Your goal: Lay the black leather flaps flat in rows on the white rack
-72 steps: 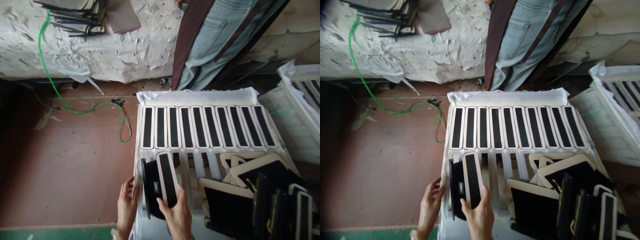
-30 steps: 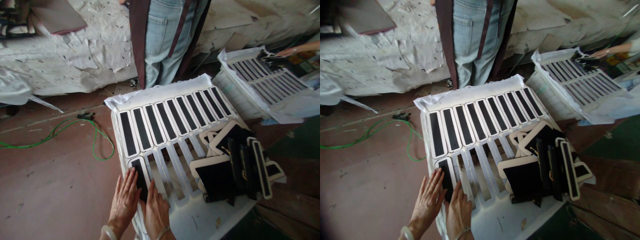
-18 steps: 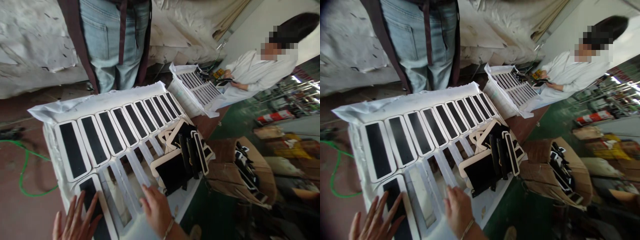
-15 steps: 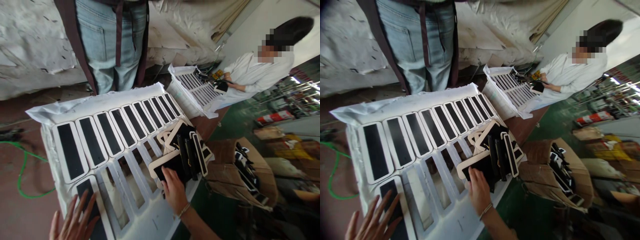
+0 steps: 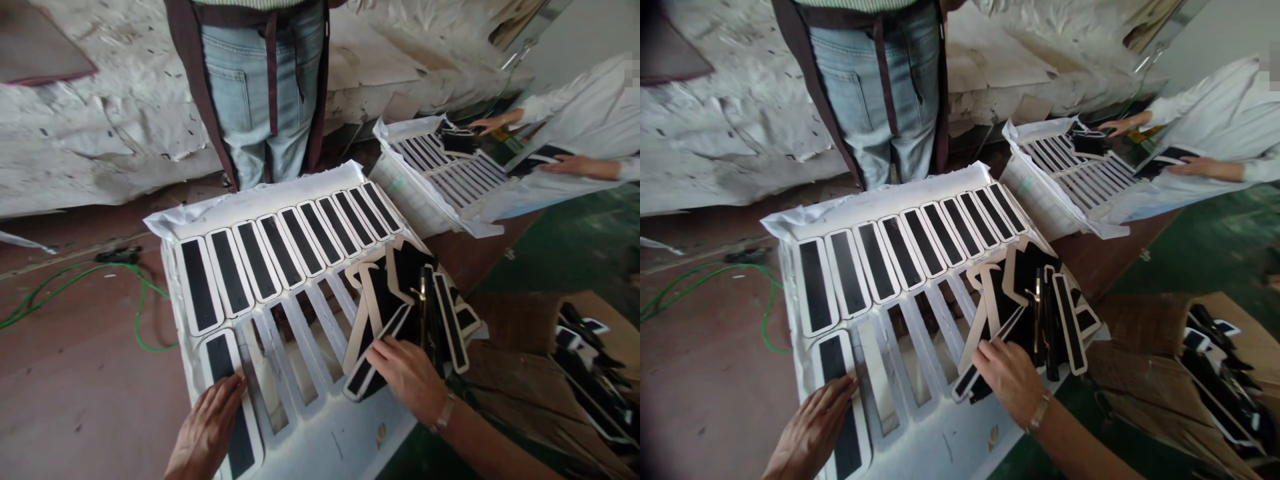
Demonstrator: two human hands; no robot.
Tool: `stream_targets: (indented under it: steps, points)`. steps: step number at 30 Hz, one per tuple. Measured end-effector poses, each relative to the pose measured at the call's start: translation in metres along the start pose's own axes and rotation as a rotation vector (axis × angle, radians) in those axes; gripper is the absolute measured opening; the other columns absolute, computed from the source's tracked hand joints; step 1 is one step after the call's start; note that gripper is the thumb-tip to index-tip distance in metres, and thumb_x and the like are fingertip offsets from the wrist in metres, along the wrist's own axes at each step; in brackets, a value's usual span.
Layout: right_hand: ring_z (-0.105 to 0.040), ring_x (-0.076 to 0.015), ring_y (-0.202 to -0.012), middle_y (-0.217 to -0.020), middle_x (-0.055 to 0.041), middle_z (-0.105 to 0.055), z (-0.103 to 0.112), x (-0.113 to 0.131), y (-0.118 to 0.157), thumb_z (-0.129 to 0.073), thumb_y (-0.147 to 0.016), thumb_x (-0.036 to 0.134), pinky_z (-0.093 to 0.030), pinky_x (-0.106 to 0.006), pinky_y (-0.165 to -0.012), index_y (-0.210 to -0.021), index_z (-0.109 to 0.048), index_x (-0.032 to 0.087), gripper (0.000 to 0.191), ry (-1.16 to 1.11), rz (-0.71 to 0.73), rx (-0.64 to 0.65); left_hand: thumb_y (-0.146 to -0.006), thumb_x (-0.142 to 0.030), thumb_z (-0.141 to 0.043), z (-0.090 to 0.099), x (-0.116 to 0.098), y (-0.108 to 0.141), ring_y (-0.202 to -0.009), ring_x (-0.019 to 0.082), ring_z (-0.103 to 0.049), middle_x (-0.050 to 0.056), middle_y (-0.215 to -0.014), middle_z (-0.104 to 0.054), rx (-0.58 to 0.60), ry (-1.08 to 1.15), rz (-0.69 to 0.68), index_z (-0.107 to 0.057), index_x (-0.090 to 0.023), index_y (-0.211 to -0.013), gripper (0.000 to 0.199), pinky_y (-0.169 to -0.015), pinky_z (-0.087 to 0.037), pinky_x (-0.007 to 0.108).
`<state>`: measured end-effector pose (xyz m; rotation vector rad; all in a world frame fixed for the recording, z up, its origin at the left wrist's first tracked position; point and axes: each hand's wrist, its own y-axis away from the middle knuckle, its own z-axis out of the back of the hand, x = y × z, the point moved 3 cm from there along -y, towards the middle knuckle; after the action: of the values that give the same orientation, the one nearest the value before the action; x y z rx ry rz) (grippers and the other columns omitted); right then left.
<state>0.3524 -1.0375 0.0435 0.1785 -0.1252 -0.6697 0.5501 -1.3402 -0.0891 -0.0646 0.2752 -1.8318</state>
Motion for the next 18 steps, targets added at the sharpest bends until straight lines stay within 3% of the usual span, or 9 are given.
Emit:
stream_targets:
  steps: [2, 4, 7, 10, 12, 14, 16, 18]
  points:
    - [-0.053, -0.0157, -0.064, -0.086, -0.0013, -0.067, 0.029, 0.017, 0.021, -0.030, -0.092, 0.001, -0.039, -0.032, -0.060, -0.076, -0.057, 0.020, 0.036, -0.023, 0.122, -0.202, -0.091, -0.015, -0.044, 0.004, -0.003, -0.004, -0.102, 0.018, -0.062, 0.006, -0.114, -0.067, -0.001, 0.009, 0.030, -0.062, -0.017, -0.114, 0.029, -0.090, -0.046, 0.031]
    - [-0.058, -0.0147, -0.073, -0.096, -0.0035, -0.069, 0.051, 0.029, 0.038, -0.031, -0.095, 0.006, -0.045, -0.029, -0.068, -0.077, -0.059, 0.019, 0.035, -0.060, 0.207, -0.383, -0.092, -0.019, -0.046, 0.005, -0.006, -0.006, -0.103, 0.020, -0.062, 0.007, -0.114, -0.067, -0.010, 0.011, 0.051, -0.061, -0.016, -0.114, 0.027, -0.090, -0.046, 0.034]
    - [-0.063, -0.0170, -0.094, -0.105, -0.0064, -0.069, 0.050, 0.035, 0.050, -0.038, -0.095, 0.009, -0.051, -0.027, -0.083, -0.083, -0.063, 0.018, 0.029, -0.119, 0.254, -0.456, -0.093, -0.021, -0.047, 0.004, -0.008, -0.007, -0.103, 0.020, -0.061, 0.008, -0.115, -0.066, -0.026, 0.013, 0.064, -0.061, -0.015, -0.115, 0.027, -0.091, -0.046, 0.035]
    - [-0.064, -0.0182, -0.103, -0.107, -0.0098, -0.069, 0.001, 0.031, 0.053, -0.039, -0.093, 0.006, -0.056, -0.027, -0.089, -0.093, -0.066, 0.013, 0.028, -0.134, 0.187, -0.396, -0.094, -0.021, -0.045, 0.004, -0.007, -0.007, -0.102, 0.020, -0.062, 0.008, -0.116, -0.066, -0.040, 0.014, 0.066, -0.061, -0.015, -0.115, 0.027, -0.091, -0.045, 0.035]
    - [-0.067, -0.0177, -0.099, -0.105, -0.0087, -0.069, -0.047, 0.025, 0.053, -0.031, -0.091, 0.005, -0.060, -0.028, -0.083, -0.095, -0.066, 0.014, 0.037, -0.168, 0.001, -0.283, -0.094, -0.021, -0.045, 0.005, -0.007, -0.008, -0.106, 0.020, -0.061, 0.008, -0.120, -0.065, -0.036, 0.016, 0.061, -0.060, -0.016, -0.116, 0.028, -0.092, -0.045, 0.035]
    - [-0.067, -0.0176, -0.100, -0.110, -0.0100, -0.068, -0.090, 0.023, 0.051, -0.030, -0.093, 0.012, -0.060, -0.029, -0.085, -0.108, -0.063, 0.014, 0.036, -0.283, -0.265, -0.207, -0.093, -0.021, -0.046, 0.006, -0.007, -0.009, -0.110, 0.021, -0.059, 0.008, -0.123, -0.064, -0.030, 0.023, 0.063, -0.060, -0.016, -0.116, 0.028, -0.094, -0.045, 0.034]
    - [-0.064, -0.0222, -0.107, -0.117, -0.0136, -0.065, -0.115, 0.030, 0.043, -0.039, -0.096, 0.030, -0.058, -0.036, -0.090, -0.123, -0.055, 0.011, 0.037, -0.358, -0.512, -0.213, -0.093, -0.022, -0.047, 0.007, -0.007, -0.011, -0.112, 0.021, -0.059, 0.008, -0.124, -0.064, -0.026, 0.023, 0.070, -0.060, -0.016, -0.117, 0.028, -0.096, -0.045, 0.034]
    - [-0.058, -0.0293, -0.113, -0.123, -0.0181, -0.060, -0.124, 0.046, 0.025, -0.051, -0.092, 0.045, -0.054, -0.044, -0.094, -0.132, -0.046, 0.007, 0.056, -0.365, -0.671, -0.217, -0.093, -0.023, -0.046, 0.007, -0.007, -0.012, -0.111, 0.020, -0.059, 0.008, -0.124, -0.064, -0.021, 0.011, 0.073, -0.060, -0.017, -0.118, 0.029, -0.096, -0.045, 0.033]
